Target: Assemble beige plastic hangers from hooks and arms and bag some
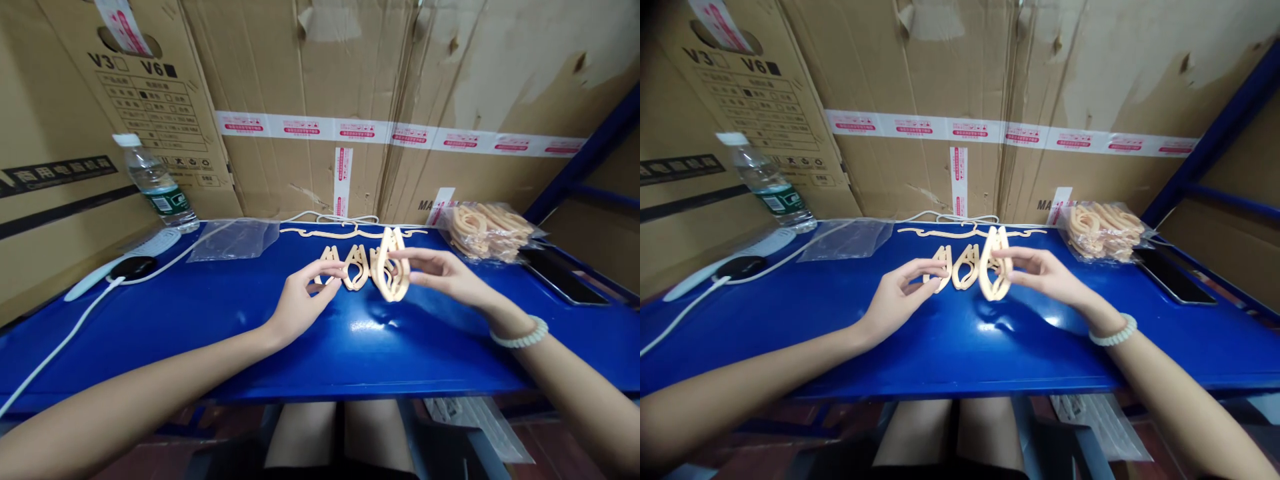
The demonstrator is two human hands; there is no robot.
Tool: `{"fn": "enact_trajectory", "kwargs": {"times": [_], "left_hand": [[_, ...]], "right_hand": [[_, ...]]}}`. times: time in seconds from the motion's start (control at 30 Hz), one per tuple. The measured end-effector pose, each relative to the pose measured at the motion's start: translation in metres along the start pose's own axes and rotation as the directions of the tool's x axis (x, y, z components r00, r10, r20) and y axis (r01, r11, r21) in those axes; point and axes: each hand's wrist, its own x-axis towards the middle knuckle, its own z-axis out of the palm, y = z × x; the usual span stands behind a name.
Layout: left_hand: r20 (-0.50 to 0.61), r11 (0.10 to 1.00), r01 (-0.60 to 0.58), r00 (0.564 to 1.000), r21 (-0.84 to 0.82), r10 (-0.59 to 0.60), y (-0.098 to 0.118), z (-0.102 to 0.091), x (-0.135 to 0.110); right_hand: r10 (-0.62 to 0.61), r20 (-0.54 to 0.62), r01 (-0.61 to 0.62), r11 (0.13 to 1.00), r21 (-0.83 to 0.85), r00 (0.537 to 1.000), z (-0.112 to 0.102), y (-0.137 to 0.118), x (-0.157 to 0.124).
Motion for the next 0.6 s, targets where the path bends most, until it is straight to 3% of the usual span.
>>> {"fn": "enact_trajectory", "kwargs": {"times": [0.1,0.23,0.43,0.6], "left_hand": [[-0.012,1.0,0.003,1.0,0.028,-0.002,0.0,-0.002,0.001],[-0.009,0.999,-0.009,1.0,0.046,0.009,-0.003,-0.004,0.002],[0.025,0.984,-0.086,0.996,0.158,0.083,-0.01,-0.007,0.005],[0.089,0.886,-0.245,0.969,0.393,0.228,-0.01,-0.01,0.006]], "right_hand": [[0.106,-0.061,-0.112,0.987,-0.119,0.993,-0.032,0.008,0.0],[0.177,0.002,-0.16,0.896,-0.415,0.984,-0.056,0.023,0.0],[0.141,0.083,-0.04,0.702,-0.711,0.987,-0.055,0.033,-0.001],[0.139,0.083,-0.021,0.619,-0.785,0.987,-0.052,0.034,-0.001]]}}
